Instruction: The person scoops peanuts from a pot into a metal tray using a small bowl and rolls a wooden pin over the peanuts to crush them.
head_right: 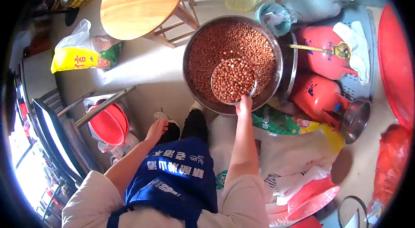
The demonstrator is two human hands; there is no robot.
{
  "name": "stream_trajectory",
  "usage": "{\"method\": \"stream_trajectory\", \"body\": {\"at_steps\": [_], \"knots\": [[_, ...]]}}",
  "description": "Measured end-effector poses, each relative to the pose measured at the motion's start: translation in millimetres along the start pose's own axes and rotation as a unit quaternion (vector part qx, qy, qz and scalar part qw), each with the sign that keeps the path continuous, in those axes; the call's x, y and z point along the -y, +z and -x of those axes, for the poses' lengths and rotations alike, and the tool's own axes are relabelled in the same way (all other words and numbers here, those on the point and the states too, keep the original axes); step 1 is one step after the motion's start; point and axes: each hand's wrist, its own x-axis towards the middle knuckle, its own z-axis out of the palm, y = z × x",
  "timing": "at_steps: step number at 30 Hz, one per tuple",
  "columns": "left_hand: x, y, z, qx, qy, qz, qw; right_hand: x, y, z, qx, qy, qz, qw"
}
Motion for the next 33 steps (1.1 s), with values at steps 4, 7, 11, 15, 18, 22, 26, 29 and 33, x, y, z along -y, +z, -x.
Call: {"method": "stream_trajectory", "body": {"at_steps": [4, 7, 11, 15, 18, 22, 26, 29, 33], "knots": [[-3.8, -31.2, 53.8, 0.042, 0.000, 0.060, 0.997, 19.9, -5.9, 27.6, -0.004, 0.002, 0.035, 0.999], [6.2, -69.5, 76.7, 0.035, 0.032, 0.018, 0.999, 36.6, 1.2, 53.1, 0.025, -0.023, -0.013, 0.999], [38.7, -130.1, 109.7, -0.053, 0.044, 0.000, 0.998, 56.7, 12.0, 91.7, 0.074, -0.051, 0.027, 0.996], [82.5, -181.5, 119.7, -0.106, 0.019, -0.079, 0.991, 72.3, 31.5, 124.2, 0.120, -0.110, 0.023, 0.986], [94.6, -200.4, 145.7, -0.109, 0.106, -0.047, 0.987, 88.3, 43.1, 148.6, 0.095, -0.095, 0.079, 0.988], [90.4, -221.3, 203.0, -0.147, 0.244, -0.131, 0.950, 106.4, 89.0, 232.2, 0.143, -0.099, 0.113, 0.978], [99.5, -240.9, 247.1, -0.238, 0.412, -0.206, 0.855, 128.2, 129.1, 295.4, 0.108, -0.134, 0.172, 0.970], [115.1, -264.5, 283.5, -0.326, 0.474, -0.209, 0.791, 120.2, 176.1, 349.4, 0.184, -0.141, 0.189, 0.954], [134.5, -300.1, 308.2, -0.431, 0.463, -0.207, 0.746, 92.1, 265.7, 394.3, 0.265, -0.107, 0.281, 0.916]]}}
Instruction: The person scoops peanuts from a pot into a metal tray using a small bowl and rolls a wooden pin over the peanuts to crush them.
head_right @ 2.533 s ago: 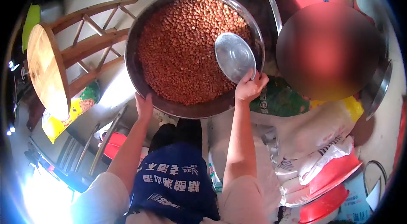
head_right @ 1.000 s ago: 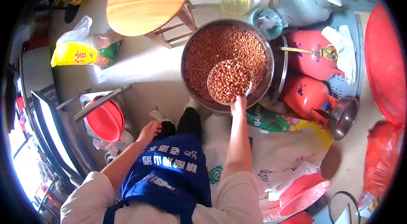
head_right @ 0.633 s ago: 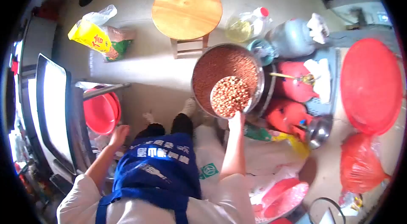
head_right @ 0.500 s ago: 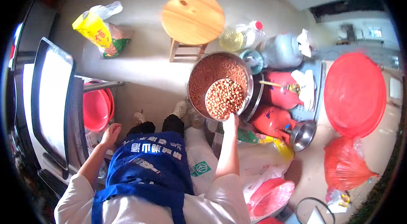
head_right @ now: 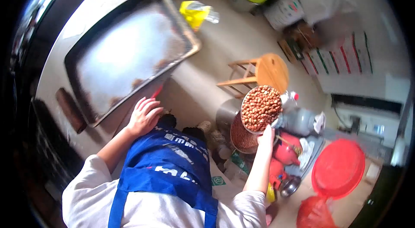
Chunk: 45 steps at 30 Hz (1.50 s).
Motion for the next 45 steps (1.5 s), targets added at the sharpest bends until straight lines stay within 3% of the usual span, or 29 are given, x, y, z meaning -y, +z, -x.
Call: {"method": "stream_trajectory", "body": {"at_steps": [2, 3, 4, 7, 10, 16, 17, 18, 20, 21, 22, 24, 26, 27, 28, 31, 34, 37, 39, 40, 41, 42, 43, 44, 45], "knots": [[29.8, 11.2, -5.4, 0.007, -0.066, -0.030, 0.997, 12.3, 78.7, -13.0, 0.002, -0.026, 0.086, 0.996], [50.0, 21.8, -7.9, 0.009, -0.106, -0.042, 0.993, 3.7, 98.3, -45.2, 0.061, -0.004, 0.069, 0.996], [-81.3, -73.3, 19.3, -0.002, -0.118, -0.126, 0.985, 53.1, 53.6, 43.8, 0.124, 0.016, 0.007, 0.992], [-68.1, -110.6, 17.8, -0.007, -0.194, -0.160, 0.968, 63.7, 170.4, 77.8, 0.226, 0.030, 0.002, 0.974], [-95.4, -114.7, 15.7, 0.022, -0.238, -0.232, 0.943, 65.8, 225.6, 94.8, 0.308, 0.039, 0.017, 0.950], [-138.9, -162.5, -39.0, 0.022, -0.277, -0.232, 0.932, 118.6, 343.1, 147.8, 0.303, -0.036, 0.223, 0.926], [-159.1, -175.1, -45.3, 0.047, -0.268, -0.226, 0.935, 132.9, 349.0, 163.3, 0.328, -0.117, 0.265, 0.899], [-57.7, -120.1, -12.7, 0.049, -0.245, -0.198, 0.948, 51.8, 405.8, 148.7, 0.332, -0.225, 0.321, 0.858], [-69.6, -132.8, -6.6, 0.019, -0.244, -0.204, 0.948, 53.9, 420.8, 192.1, 0.283, -0.383, 0.380, 0.793], [-71.8, -135.6, -3.0, 0.031, -0.255, -0.192, 0.947, 50.5, 423.8, 203.1, 0.277, -0.476, 0.426, 0.718], [-54.9, -123.4, 6.5, 0.041, -0.263, -0.175, 0.948, 44.8, 432.9, 239.6, 0.258, -0.486, 0.479, 0.684], [-65.3, -127.0, 15.3, 0.039, -0.261, -0.192, 0.945, 43.8, 427.9, 269.0, 0.240, -0.622, 0.466, 0.582], [-80.4, -134.1, 17.9, 0.044, -0.254, -0.206, 0.944, 56.3, 423.0, 285.7, 0.247, -0.697, 0.412, 0.532], [-83.5, -136.2, 18.1, 0.042, -0.263, -0.202, 0.942, 65.8, 419.6, 293.3, 0.199, -0.751, 0.406, 0.482], [-81.9, -135.3, 15.6, 0.041, -0.269, -0.200, 0.941, 68.0, 416.7, 285.1, 0.193, -0.747, 0.406, 0.489], [-84.5, -133.5, 14.0, 0.026, -0.265, -0.215, 0.940, 85.6, 389.0, 255.9, 0.166, -0.729, 0.296, 0.594], [-74.3, -118.3, 6.0, 0.021, -0.264, -0.232, 0.936, 94.3, 314.8, 194.3, 0.128, -0.673, 0.230, 0.691], [-79.3, -115.1, -3.0, 0.010, -0.271, -0.238, 0.932, 73.0, 191.8, 130.6, 0.050, -0.551, 0.223, 0.802], [-90.6, -121.4, -18.6, 0.017, -0.278, -0.223, 0.934, 51.2, 106.7, 102.6, -0.032, -0.410, 0.227, 0.883], [-82.8, -113.9, -20.1, -0.036, -0.258, -0.267, 0.928, 41.2, 77.1, 96.8, -0.081, -0.316, 0.214, 0.921], [-84.0, -115.4, -33.1, 0.024, -0.347, -0.245, 0.905, 27.5, 49.5, 84.0, -0.152, -0.319, 0.193, 0.916], [-78.2, -107.8, -38.4, 0.024, -0.348, -0.249, 0.904, 6.0, 17.6, 66.6, -0.229, -0.316, 0.172, 0.905], [-58.7, -96.5, -36.4, 0.021, -0.345, -0.271, 0.898, -21.5, -25.4, 41.9, -0.265, -0.277, 0.157, 0.910], [-35.0, -80.6, -27.4, 0.025, -0.287, -0.341, 0.895, -50.7, -73.5, 17.3, -0.343, -0.186, 0.265, 0.881], [-41.4, -67.8, -43.6, 0.045, -0.260, -0.373, 0.890, -83.0, -125.3, -8.0, -0.374, -0.171, 0.290, 0.864]]}}
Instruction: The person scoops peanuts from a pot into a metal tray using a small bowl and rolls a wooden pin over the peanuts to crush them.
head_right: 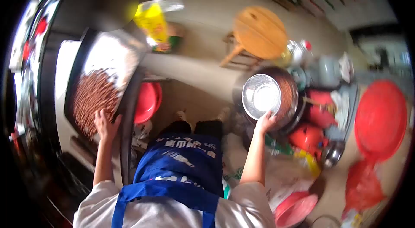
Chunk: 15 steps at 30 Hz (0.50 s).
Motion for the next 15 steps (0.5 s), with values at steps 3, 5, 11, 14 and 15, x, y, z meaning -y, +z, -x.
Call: {"method": "stream_trajectory", "body": {"at_steps": [3, 5, 11, 14, 15], "knots": [[-52.2, 18.5, -50.6, 0.008, 0.115, 0.022, 0.993, -103.2, -1.2, -51.2, -0.039, 0.133, 0.177, 0.975], [-68.7, 51.2, -84.6, -0.008, 0.089, 0.142, 0.986, -163.0, 1.0, -82.6, -0.063, 0.151, 0.149, 0.975], [3.9, 130.6, -125.0, -0.020, 0.095, 0.045, 0.994, -344.2, 90.7, -107.3, -0.062, 0.166, 0.235, 0.956], [5.9, 142.6, -135.4, -0.027, 0.155, -0.029, 0.987, -314.3, 179.0, -91.5, -0.025, 0.180, 0.234, 0.955], [27.4, 155.0, -140.4, -0.036, 0.158, -0.025, 0.986, -300.1, 209.6, -90.1, 0.004, 0.249, 0.189, 0.950]]}}
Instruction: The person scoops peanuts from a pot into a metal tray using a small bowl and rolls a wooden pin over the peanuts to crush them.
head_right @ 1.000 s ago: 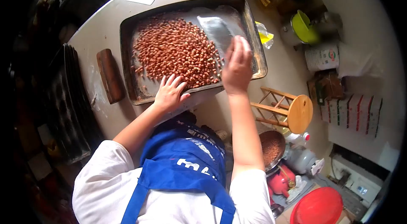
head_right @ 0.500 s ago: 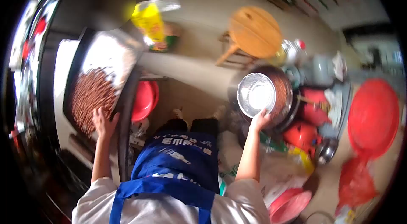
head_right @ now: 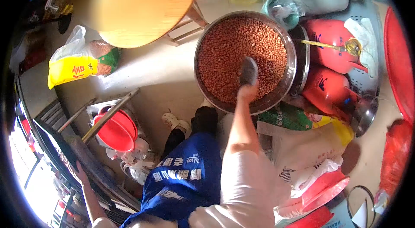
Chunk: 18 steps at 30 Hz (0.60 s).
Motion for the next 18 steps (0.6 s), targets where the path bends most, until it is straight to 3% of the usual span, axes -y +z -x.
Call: {"method": "stream_trajectory", "body": {"at_steps": [2, 3, 5, 6, 8, 12, 15, 18], "knots": [[9.2, 0.2, 8.2, 0.022, -0.092, 0.025, 0.995, 40.1, 41.9, 9.9, 0.114, 0.158, -0.134, 0.972], [12.4, 0.8, 10.8, 0.031, -0.125, 0.016, 0.991, 43.1, 60.1, 2.4, 0.116, 0.159, -0.132, 0.972], [18.1, -0.9, 12.1, 0.034, -0.141, 0.014, 0.989, 40.0, 94.2, -9.6, 0.135, 0.317, -0.208, 0.915], [20.4, -1.7, 12.9, 0.034, -0.151, 0.010, 0.988, 33.8, 97.0, -12.9, 0.139, 0.318, -0.208, 0.915], [31.7, 5.2, 15.4, 0.021, -0.153, 0.003, 0.988, 17.0, 95.3, -23.0, 0.254, 0.335, -0.265, 0.868], [40.4, -1.4, 16.4, 0.052, -0.164, 0.020, 0.985, 22.9, 47.2, -17.1, 0.305, 0.373, -0.368, 0.795], [39.8, 3.1, 14.7, 0.036, -0.140, 0.028, 0.989, 13.8, 22.3, -19.0, 0.293, 0.386, -0.300, 0.821], [32.7, 4.4, 9.7, 0.026, -0.099, 0.006, 0.995, 1.0, 7.6, -11.6, 0.260, 0.368, -0.344, 0.824]]}}
